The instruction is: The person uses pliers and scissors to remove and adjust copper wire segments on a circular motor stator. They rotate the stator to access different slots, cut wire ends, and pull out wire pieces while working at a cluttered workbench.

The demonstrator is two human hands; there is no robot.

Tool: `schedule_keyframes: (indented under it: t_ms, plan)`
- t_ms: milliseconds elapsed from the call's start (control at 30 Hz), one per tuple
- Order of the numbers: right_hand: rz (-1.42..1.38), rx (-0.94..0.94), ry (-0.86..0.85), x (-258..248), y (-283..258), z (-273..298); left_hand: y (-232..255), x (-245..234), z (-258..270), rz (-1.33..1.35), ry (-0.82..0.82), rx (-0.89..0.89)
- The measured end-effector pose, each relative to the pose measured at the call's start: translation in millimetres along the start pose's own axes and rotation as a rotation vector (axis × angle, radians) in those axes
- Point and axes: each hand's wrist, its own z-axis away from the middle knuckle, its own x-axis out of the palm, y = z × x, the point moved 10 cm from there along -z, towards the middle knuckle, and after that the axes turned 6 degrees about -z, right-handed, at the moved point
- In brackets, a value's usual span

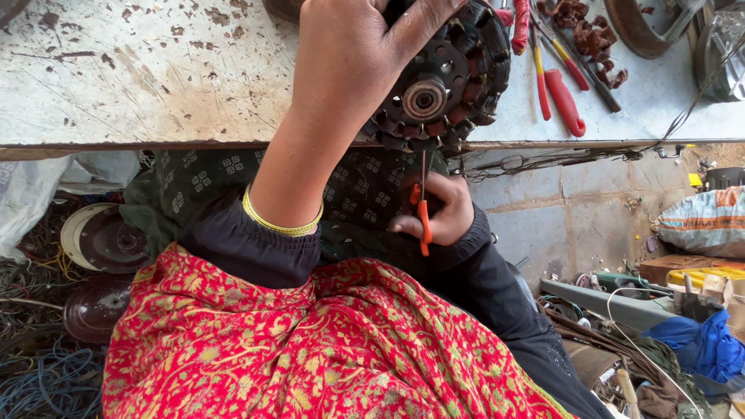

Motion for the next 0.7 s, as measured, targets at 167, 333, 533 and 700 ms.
schedule_keyframes:
  t_ms: [167,333,533,700]
  plan:
    - [-0.125,0.035,-0.028,0,10,-4,1,-1,-4,-0.091,-0.028,-0.085]
    - [0.299,-0.093,0.239,-14,-3,-8,2,-2,-5,-0.086,-0.032,-0.112]
    - [0.477,-0.183,0.319,-14,-19,-9,-5,0,-1,-0.046,-0.017,-0.142]
    - [0.168,-0.013,0.202,-14,-3,-13,-3,3,-4,-0.138,-0.015,-0.071]
